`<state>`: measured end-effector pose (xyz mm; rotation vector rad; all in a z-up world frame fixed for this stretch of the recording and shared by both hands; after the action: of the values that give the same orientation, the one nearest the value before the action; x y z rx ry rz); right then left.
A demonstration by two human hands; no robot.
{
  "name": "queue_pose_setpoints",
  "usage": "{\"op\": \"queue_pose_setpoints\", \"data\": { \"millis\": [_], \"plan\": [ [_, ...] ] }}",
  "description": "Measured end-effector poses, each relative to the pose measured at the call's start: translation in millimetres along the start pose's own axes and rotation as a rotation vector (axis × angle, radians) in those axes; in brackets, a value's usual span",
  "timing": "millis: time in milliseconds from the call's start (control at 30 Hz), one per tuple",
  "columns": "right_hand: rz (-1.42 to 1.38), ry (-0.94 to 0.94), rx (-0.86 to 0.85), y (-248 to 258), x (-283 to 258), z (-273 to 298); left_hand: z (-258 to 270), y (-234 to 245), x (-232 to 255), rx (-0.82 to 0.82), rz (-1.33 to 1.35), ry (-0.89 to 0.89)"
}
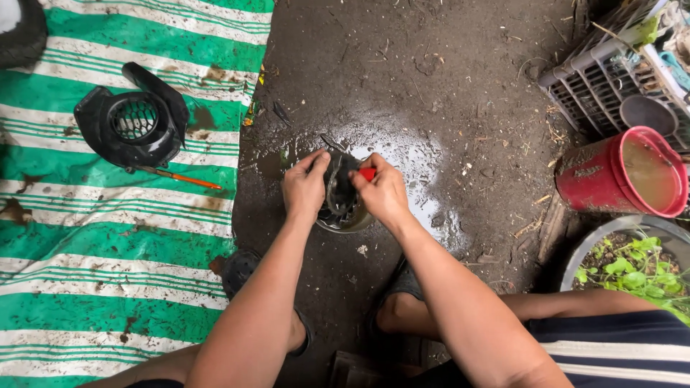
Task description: Cleaning motorcycle engine components including a fan shroud and flywheel using a brush and cleaning solution.
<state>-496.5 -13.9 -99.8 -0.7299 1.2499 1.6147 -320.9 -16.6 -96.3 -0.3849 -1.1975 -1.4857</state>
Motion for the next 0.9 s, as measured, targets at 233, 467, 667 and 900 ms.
{"op": "queue_pose_setpoints", "data": {
  "millis": [233,467,667,900],
  "plan": [
    [-0.039,0.013,-0.054,-4.5,-12.0,9.3,-5.5,3.7,-2.9,0.019,0.029,-0.063],
    [0.088,-0.214,0.024,3.3,-7.4,-0.7,3.0,1.3,-16.1,0.02,0.025,-0.169],
    [0.106,-0.032,-0.109,3.4,-34.3,15.6,6.6,-0.2,-10.2,0.038,0.056,-0.134],
    [0.289,-0.199,-0.137,23.3,-35.4,-6.8,-12.8,-5.4,-28.4,0.032,0.166,-0.095]
  ]
}}
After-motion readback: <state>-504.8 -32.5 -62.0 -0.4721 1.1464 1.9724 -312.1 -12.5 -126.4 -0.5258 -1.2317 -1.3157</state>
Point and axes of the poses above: each hand's wrist, its own z-axis away from the middle knuckle, its own y-axis out of the back of the hand, x = y × z, the point moved 3 cm from there along -z, towards the middle knuckle, and after that the axes turned 9 degrees about -z, right-handed, at the moved point
